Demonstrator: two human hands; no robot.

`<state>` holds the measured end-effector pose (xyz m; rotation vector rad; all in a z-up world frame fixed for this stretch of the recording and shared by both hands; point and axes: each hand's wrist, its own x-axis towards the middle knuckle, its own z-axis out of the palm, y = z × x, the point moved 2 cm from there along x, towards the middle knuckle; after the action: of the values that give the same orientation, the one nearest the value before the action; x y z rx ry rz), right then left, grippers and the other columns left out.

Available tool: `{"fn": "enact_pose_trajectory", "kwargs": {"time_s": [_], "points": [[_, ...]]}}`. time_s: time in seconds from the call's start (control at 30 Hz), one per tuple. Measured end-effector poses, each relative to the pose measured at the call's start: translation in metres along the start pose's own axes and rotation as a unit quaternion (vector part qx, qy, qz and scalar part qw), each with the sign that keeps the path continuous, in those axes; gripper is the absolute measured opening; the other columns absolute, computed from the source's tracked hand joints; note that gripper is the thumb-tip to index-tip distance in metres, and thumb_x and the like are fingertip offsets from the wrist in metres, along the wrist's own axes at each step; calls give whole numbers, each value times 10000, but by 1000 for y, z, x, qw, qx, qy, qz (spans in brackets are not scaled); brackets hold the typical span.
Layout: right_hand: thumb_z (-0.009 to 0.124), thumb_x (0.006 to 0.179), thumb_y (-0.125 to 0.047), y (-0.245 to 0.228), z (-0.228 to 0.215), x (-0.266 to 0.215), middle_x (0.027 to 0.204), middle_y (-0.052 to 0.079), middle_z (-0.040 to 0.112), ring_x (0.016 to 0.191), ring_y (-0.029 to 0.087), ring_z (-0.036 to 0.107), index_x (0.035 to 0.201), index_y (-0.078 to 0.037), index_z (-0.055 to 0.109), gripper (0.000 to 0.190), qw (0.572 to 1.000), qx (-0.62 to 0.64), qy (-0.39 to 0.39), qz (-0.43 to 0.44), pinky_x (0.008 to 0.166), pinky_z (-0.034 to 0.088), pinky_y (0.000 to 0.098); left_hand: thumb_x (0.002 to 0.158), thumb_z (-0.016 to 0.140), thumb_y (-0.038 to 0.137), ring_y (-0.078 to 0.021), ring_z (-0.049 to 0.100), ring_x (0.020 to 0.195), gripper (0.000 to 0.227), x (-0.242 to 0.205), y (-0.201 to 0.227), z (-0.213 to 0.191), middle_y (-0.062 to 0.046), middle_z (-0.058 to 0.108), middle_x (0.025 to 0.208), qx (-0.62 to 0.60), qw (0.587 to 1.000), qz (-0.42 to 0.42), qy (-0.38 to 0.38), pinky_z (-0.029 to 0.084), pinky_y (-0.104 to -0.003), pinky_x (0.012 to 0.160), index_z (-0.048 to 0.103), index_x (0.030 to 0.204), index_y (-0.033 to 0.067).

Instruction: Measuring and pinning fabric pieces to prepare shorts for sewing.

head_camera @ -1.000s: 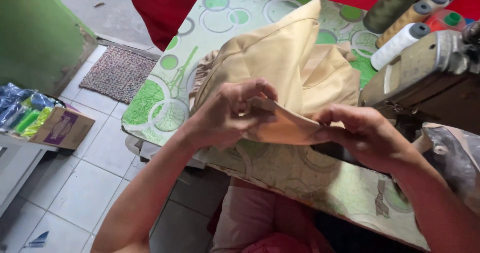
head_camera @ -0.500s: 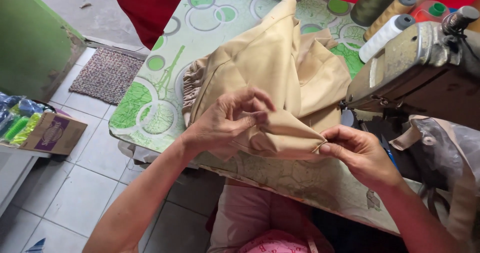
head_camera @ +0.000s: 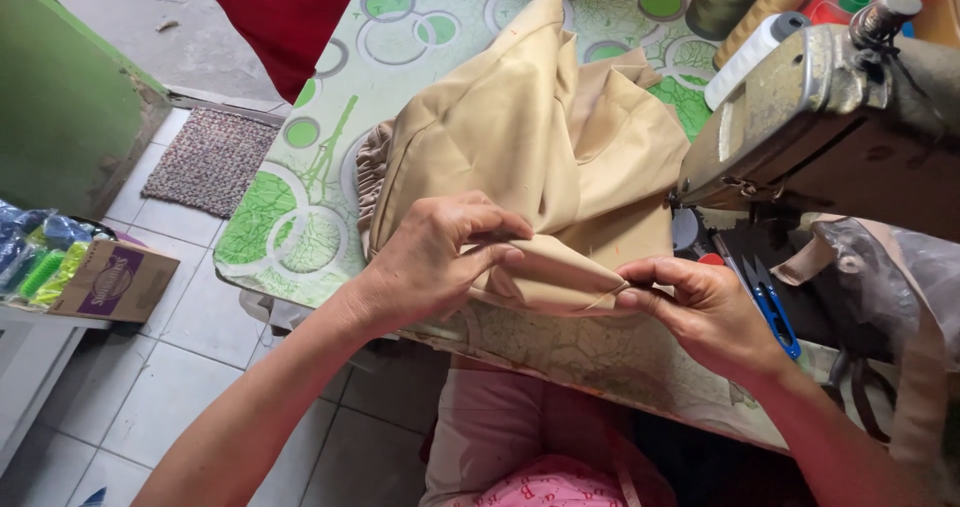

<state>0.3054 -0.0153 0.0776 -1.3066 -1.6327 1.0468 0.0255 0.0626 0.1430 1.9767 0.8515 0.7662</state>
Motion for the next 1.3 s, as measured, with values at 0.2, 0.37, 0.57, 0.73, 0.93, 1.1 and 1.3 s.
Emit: {"fn": "enact_pose_trajectory", "kwargs": {"time_s": [0.2,0.37,0.57,0.73,0.93,1.1,1.3], "points": [[744,860,9,2,1,1,797,78,797,821,99,692,1014,-3,837,180,999,23,-29,8,811,611,339,899,781,133,-225,714,797,77,-2,10,-4,-91,680,867,45,998,32,-33,598,-334,753,785,975,126],[754,864,14,5,6,6,776,53,762,831,85,647,971,7,827,129,993,82,-75,28,794,619,345,1004,659,172,-92,625,787,83,-5,2,6,-18,645,804,-94,988,-34,-119,597,-294,719,722,992,119],[723,892,32,6,10,15,778,53,746,834,105,708,988,38,819,136,980,114,-138,88,824,653,385,886,770,213,-147,629,658,152,-2,9,4,-55,672,711,-44,974,-137,-173,555,-302,633,757,982,95],[740,886,-8,-3,9,17,772,43,761,844,91,694,999,-7,833,146,982,79,-157,74,835,639,378,911,721,275,-157,617,643,142,1,9,11,-47,666,657,14,965,-174,-194,533,-338,618,795,926,155],[760,887,-52,-14,9,21,754,29,772,829,89,680,946,-37,827,90,981,46,-177,63,862,593,360,957,650,305,-213,712,838,163,-3,9,10,-59,771,847,44,958,-176,-223,545,-372,787,743,936,172],[760,887,-96,-17,16,20,754,51,800,823,111,691,943,-79,818,83,981,-31,-187,42,871,561,380,937,650,287,-222,755,887,131,-5,28,7,10,815,823,89,954,-148,-247,542,-359,821,751,950,204],[759,870,-87,-22,24,15,762,-18,822,784,136,746,906,-135,807,77,978,-97,-178,-39,866,519,336,802,765,551,-198,677,941,400,-14,14,48,-4,715,851,256,943,85,-194,417,-361,838,735,972,190]]}}
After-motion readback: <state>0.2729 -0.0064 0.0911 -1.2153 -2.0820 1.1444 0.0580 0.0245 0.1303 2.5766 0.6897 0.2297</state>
